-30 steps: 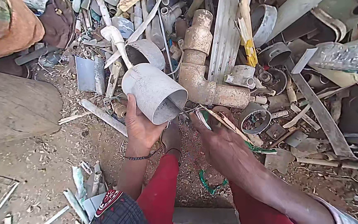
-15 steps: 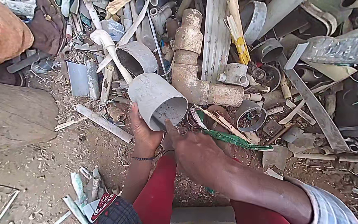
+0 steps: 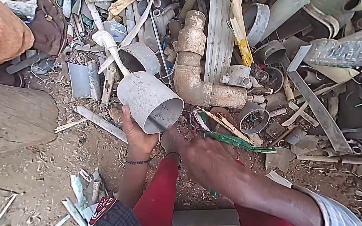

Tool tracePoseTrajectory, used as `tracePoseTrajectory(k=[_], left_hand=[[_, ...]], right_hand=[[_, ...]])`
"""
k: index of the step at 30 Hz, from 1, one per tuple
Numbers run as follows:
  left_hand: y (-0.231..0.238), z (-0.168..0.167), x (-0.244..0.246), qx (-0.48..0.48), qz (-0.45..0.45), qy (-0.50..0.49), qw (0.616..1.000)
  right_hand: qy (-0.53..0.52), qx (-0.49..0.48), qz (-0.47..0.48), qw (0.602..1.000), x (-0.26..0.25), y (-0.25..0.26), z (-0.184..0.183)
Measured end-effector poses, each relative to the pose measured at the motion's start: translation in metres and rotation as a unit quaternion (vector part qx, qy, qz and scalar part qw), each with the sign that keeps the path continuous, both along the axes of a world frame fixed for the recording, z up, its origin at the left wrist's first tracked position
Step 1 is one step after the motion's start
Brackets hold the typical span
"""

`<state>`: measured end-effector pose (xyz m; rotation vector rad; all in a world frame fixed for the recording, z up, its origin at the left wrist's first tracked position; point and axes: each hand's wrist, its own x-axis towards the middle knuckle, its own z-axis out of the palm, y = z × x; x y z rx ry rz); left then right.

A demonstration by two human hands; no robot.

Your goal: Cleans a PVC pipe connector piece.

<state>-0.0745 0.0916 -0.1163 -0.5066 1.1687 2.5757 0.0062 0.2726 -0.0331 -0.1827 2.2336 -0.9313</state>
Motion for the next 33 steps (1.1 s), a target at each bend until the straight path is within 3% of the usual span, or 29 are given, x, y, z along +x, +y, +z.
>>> tracePoseTrajectory(k=[3, 7, 10, 14, 17, 19, 23, 26, 28, 30, 31, 33], left_hand=[[-0.004, -0.001, -0.002, -0.027, 0.012, -0.014, 0.999], [-0.013, -0.001, -0.006, -0.023, 0.041, -0.012, 0.999], [-0.024, -0.002, -0.008, -0.033, 0.05, -0.021, 0.998], [-0.029, 0.001, -0.009, -0.032, 0.053, 0.009, 0.998], [-0.031, 0.004, -0.009, -0.037, 0.062, 0.008, 0.997], [-0.032, 0.008, -0.011, -0.046, 0.052, 0.011, 0.998], [-0.037, 0.013, -0.02, -0.115, 0.056, 0.012, 0.992], [-0.045, 0.013, -0.023, -0.212, 0.085, 0.053, 0.972], [-0.056, 0.011, -0.027, -0.272, 0.108, 0.116, 0.949], [-0.062, 0.012, -0.029, -0.304, 0.122, 0.171, 0.929], [-0.063, 0.014, -0.029, -0.312, 0.128, 0.189, 0.922], [-0.057, 0.02, -0.027, -0.329, 0.13, 0.212, 0.911]], right_hand=[[0.004, 0.056, -0.009, 0.998, -0.003, 0.002, -0.005], [0.004, -0.033, -0.018, 0.999, 0.016, 0.01, -0.009], [0.079, 0.063, -0.053, 0.993, 0.025, 0.01, -0.013], [0.063, -0.077, -0.026, 0.995, 0.032, 0.015, -0.014], [0.077, 0.021, -0.057, 0.995, 0.027, 0.014, -0.025], [0.092, 0.02, -0.054, 0.994, 0.028, 0.017, -0.028], [0.127, -0.06, -0.025, 0.99, 0.043, 0.031, -0.038], [0.18, 0.024, -0.076, 0.98, 0.05, 0.057, -0.031], [0.242, 0.066, -0.149, 0.956, 0.049, 0.078, -0.019], [0.264, -0.014, -0.286, 0.921, 0.047, 0.091, 0.004], [0.274, -0.105, -0.374, 0.88, 0.045, 0.086, 0.009], [0.3, -0.294, -0.507, 0.752, 0.033, 0.053, -0.002]])
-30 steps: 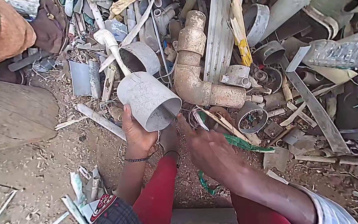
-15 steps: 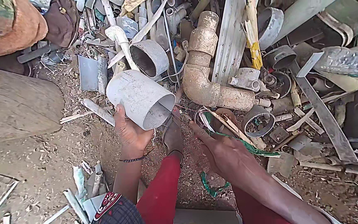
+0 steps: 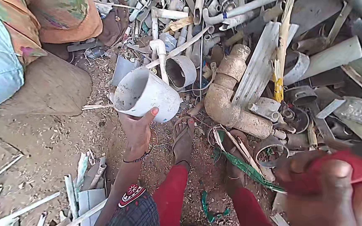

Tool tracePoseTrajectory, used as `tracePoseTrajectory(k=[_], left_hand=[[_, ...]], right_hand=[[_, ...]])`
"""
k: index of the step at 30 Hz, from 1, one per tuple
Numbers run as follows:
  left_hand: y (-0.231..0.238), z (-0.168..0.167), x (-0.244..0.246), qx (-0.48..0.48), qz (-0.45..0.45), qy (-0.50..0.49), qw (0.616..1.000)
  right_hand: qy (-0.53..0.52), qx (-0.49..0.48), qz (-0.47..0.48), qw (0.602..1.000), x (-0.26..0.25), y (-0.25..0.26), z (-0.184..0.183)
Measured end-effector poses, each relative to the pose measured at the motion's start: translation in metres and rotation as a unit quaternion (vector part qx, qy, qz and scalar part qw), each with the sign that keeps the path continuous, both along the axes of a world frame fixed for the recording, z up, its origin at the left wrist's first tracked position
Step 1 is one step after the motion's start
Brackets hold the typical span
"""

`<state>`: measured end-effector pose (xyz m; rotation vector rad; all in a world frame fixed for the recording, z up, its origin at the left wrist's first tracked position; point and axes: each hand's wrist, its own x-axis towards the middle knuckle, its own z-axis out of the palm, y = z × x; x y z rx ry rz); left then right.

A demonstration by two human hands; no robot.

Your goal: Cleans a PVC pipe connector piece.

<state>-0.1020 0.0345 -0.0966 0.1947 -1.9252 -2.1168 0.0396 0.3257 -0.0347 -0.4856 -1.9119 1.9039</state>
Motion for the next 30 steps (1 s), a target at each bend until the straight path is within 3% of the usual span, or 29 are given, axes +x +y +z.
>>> tracePoseTrajectory(k=[1, 3, 5, 6, 9, 12, 15, 17, 19, 21, 23, 25, 26, 28, 30], left_hand=[[0.005, 0.002, 0.002, -0.014, -0.001, 0.007, 1.0], [0.018, 0.005, 0.009, -0.051, 0.005, 0.012, 0.999], [0.027, 0.002, 0.012, -0.096, 0.009, 0.016, 0.995], [0.028, -0.001, 0.012, -0.1, 0.005, 0.016, 0.995], [0.031, -0.009, 0.017, -0.047, -0.015, -0.003, 0.999], [0.039, -0.008, 0.033, 0.004, -0.062, -0.012, 0.998], [0.05, -0.004, 0.051, 0.021, -0.158, 0.006, 0.987], [0.056, -0.006, 0.06, 0.004, -0.218, 0.013, 0.976], [0.057, -0.011, 0.063, -0.02, -0.273, -0.032, 0.961], [0.057, -0.019, 0.067, -0.097, -0.345, -0.088, 0.929], [0.059, -0.02, 0.069, -0.166, -0.455, -0.154, 0.861], [0.062, -0.021, 0.066, -0.175, -0.552, -0.207, 0.789], [0.062, -0.021, 0.065, -0.155, -0.572, -0.227, 0.773], [0.058, -0.024, 0.069, -0.029, -0.524, -0.255, 0.812], [0.049, -0.026, 0.069, 0.144, -0.403, -0.264, 0.865]], right_hand=[[0.019, -0.052, 0.006, 0.998, -0.002, -0.019, -0.012], [-0.095, -0.015, 0.189, 0.977, 0.004, -0.04, -0.039], [-0.258, 0.0, 0.386, 0.886, -0.006, -0.046, -0.044], [-0.288, -0.015, 0.391, 0.874, -0.01, -0.046, -0.044], [-0.227, -0.059, 0.274, 0.933, -0.016, -0.031, -0.047], [-0.192, -0.145, 0.194, 0.951, -0.029, -0.028, -0.056], [-0.185, -0.295, 0.125, 0.929, -0.034, -0.038, -0.06], [-0.159, -0.436, 0.059, 0.884, -0.034, -0.042, -0.059], [-0.126, -0.506, 0.019, 0.853, -0.033, -0.038, -0.059], [-0.11, -0.521, -0.005, 0.846, -0.032, -0.032, -0.054], [-0.098, -0.539, -0.018, 0.836, -0.032, -0.028, -0.048], [-0.091, -0.55, -0.038, 0.83, -0.032, -0.025, -0.044], [-0.093, -0.547, -0.054, 0.83, -0.032, -0.023, -0.044], [-0.09, -0.545, -0.067, 0.831, -0.03, -0.019, -0.048], [-0.071, -0.568, -0.058, 0.818, -0.023, -0.014, -0.055]])
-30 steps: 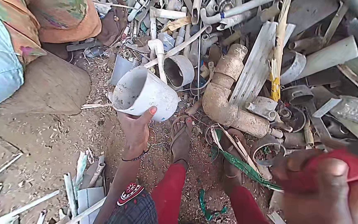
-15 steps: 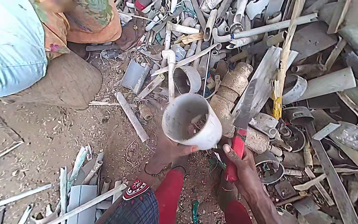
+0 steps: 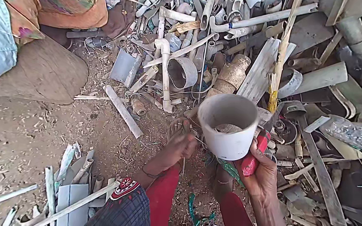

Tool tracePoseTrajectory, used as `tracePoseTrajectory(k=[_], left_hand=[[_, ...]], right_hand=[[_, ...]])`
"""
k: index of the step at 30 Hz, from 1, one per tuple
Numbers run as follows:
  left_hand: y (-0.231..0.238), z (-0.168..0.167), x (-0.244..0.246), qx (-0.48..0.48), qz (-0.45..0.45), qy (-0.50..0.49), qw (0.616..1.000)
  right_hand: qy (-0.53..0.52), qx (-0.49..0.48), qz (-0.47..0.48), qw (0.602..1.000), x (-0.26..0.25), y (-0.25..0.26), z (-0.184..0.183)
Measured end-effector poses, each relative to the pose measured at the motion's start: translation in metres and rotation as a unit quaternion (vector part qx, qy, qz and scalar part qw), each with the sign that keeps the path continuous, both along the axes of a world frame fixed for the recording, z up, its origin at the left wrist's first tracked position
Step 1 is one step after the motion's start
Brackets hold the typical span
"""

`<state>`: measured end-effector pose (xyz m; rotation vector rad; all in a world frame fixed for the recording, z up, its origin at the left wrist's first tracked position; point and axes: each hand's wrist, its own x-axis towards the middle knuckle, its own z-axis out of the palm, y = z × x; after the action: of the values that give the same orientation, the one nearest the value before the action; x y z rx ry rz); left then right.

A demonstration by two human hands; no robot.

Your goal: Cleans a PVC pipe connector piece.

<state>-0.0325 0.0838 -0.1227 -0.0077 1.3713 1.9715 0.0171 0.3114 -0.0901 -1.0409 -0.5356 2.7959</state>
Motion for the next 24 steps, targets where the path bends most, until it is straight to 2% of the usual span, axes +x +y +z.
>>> tracePoseTrajectory(k=[2, 4, 6, 7, 9, 10, 11, 12, 13, 15, 16, 17, 18, 20, 22, 24], left_hand=[[-0.015, 0.006, -0.011, 0.039, 0.164, -0.035, 0.985], [-0.035, 0.014, -0.03, 0.003, 0.299, -0.068, 0.952], [-0.054, 0.017, -0.049, -0.109, 0.392, -0.069, 0.911], [-0.064, 0.014, -0.056, -0.222, 0.389, -0.016, 0.894], [-0.087, 0.012, -0.055, -0.486, 0.238, 0.156, 0.827], [-0.094, 0.013, -0.053, -0.556, 0.142, 0.225, 0.788], [-0.095, 0.014, -0.051, -0.581, 0.076, 0.267, 0.765], [-0.089, 0.019, -0.048, -0.575, 0.042, 0.283, 0.767], [-0.078, 0.027, -0.042, -0.539, 0.029, 0.279, 0.794], [-0.053, 0.046, -0.034, -0.37, 0.0, 0.229, 0.9], [-0.041, 0.053, -0.032, -0.271, -0.032, 0.202, 0.941], [-0.031, 0.058, -0.031, -0.212, -0.071, 0.188, 0.957], [-0.022, 0.06, -0.029, -0.2, -0.108, 0.199, 0.953], [-0.011, 0.06, -0.027, -0.278, -0.165, 0.248, 0.913], [-0.004, 0.058, -0.026, -0.37, -0.15, 0.278, 0.874], [-0.004, 0.055, -0.025, -0.413, -0.101, 0.32, 0.846]], right_hand=[[0.03, -0.023, -0.009, 0.999, 0.009, 0.004, -0.006], [0.053, -0.002, -0.022, 0.998, 0.015, 0.009, -0.006], [0.063, 0.016, -0.031, 0.997, 0.019, 0.015, -0.005], [0.074, 0.014, -0.027, 0.997, 0.022, 0.017, -0.007], [0.111, -0.001, 0.007, 0.994, 0.031, 0.021, -0.016], [0.137, -0.014, 0.031, 0.99, 0.036, 0.023, -0.021], [0.16, -0.024, 0.053, 0.985, 0.039, 0.024, -0.026], [0.174, -0.025, 0.067, 0.982, 0.042, 0.024, -0.028], [0.179, -0.017, 0.076, 0.981, 0.043, 0.022, -0.028], [0.166, 0.033, 0.083, 0.982, 0.043, 0.017, -0.023], [0.164, 0.056, 0.087, 0.981, 0.042, 0.014, -0.021], [0.161, 0.072, 0.09, 0.98, 0.041, 0.012, -0.02], [0.159, 0.083, 0.093, 0.979, 0.04, 0.01, -0.02], [0.148, 0.096, 0.098, 0.979, 0.04, 0.008, -0.021], [0.125, 0.103, 0.105, 0.981, 0.041, 0.007, -0.022], [0.103, 0.095, 0.12, 0.983, 0.043, 0.005, -0.024]])
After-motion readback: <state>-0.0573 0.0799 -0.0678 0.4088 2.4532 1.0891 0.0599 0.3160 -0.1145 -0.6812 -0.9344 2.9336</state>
